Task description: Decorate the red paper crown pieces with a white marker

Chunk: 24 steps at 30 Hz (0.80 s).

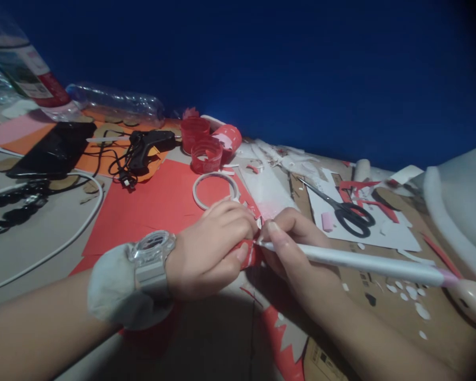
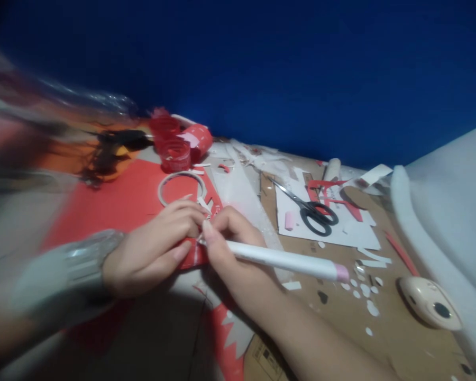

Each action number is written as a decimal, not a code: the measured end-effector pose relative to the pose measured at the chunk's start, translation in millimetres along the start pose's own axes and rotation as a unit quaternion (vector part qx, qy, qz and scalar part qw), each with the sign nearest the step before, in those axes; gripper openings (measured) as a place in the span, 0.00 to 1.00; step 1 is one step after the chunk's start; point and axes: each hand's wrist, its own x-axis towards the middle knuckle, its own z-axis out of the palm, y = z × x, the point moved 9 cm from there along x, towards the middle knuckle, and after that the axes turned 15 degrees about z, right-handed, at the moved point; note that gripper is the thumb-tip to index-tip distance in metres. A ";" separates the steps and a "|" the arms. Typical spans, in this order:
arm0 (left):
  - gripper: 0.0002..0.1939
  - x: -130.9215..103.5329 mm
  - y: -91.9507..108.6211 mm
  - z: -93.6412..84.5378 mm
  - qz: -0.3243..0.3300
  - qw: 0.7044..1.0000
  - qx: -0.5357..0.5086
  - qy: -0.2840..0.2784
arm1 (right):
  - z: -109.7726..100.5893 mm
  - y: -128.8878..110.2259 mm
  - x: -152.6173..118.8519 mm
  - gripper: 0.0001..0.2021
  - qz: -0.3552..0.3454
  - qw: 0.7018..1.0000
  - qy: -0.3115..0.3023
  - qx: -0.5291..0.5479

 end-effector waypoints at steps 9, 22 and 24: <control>0.08 1.0 0.1 -0.6 -0.018 1.000 0.005 -0.017 | -0.9 3.4 -1.9 0.14 -0.001 0.999 0.018 0.032; 0.08 -3.0 -1.9 -3.5 -0.006 1.000 -0.009 0.014 | -9.2 -2.4 -7.0 0.04 -0.047 0.996 0.044 0.056; 0.08 -3.7 -1.7 -6.5 -0.006 0.999 -0.021 0.024 | -11.9 -3.8 -7.4 0.05 -0.057 0.995 0.062 0.057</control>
